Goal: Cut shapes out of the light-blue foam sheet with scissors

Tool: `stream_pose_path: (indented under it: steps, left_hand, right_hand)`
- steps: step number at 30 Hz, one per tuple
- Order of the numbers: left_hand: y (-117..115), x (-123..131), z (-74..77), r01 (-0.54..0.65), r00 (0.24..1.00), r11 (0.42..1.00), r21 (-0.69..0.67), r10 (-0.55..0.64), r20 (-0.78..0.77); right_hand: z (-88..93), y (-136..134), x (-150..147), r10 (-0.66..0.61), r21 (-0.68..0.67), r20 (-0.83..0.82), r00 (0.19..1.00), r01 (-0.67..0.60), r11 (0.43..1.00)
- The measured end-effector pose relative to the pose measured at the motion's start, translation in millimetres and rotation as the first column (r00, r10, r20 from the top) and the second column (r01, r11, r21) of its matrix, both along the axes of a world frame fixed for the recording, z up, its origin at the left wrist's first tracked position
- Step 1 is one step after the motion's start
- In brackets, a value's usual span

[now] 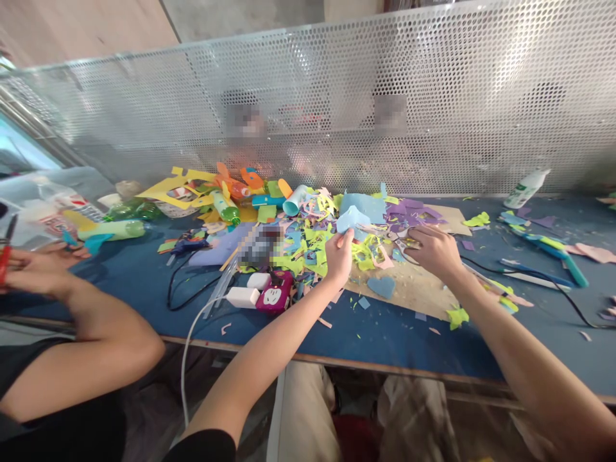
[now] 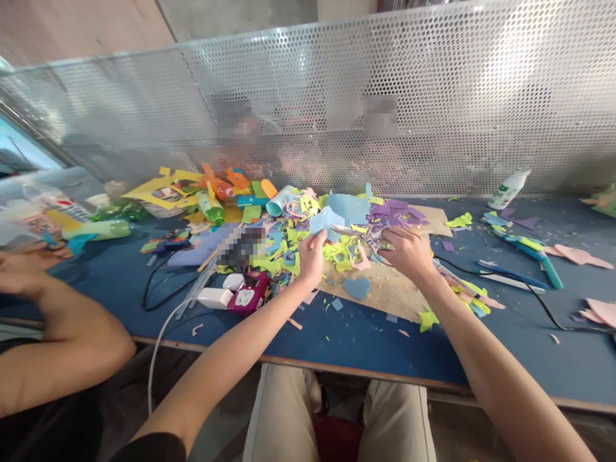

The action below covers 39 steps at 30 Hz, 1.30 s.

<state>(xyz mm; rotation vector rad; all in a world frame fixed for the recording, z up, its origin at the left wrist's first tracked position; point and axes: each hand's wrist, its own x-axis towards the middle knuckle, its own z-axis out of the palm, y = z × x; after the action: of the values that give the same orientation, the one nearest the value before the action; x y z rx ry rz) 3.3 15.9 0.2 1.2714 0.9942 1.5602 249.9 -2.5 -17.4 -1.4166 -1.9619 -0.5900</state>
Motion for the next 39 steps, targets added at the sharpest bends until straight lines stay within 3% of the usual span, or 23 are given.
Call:
stream_pose_path:
  steps: [9,26,32,39]
  left_hand:
    - [-0.8,-1.0,-0.1,0.019,0.999,1.0,0.02,-0.018,-0.037]
    - [-0.9,-3.3,1.1,-0.045,0.997,0.999,0.02,0.046,-0.057]
    - [1.6,-2.9,1.5,-0.089,0.996,0.996,-0.022,0.089,0.004]
    - [5.0,-1.6,0.2,-0.089,0.994,0.994,-0.066,0.093,0.06]
  right_hand:
    - [5.4,-1.7,-0.4,-0.029,0.029,0.028,0.999,0.028,0.999]
    - [10.8,-6.8,3.4,0.045,0.065,0.121,0.992,-0.054,0.996]
    - [2.3,-1.5,-2.2,0.03,0.008,-0.035,0.999,-0.03,1.0]
    - [-1.4,-0.3,-15.8,0.033,-0.177,-0.232,0.972,-0.075,0.981]
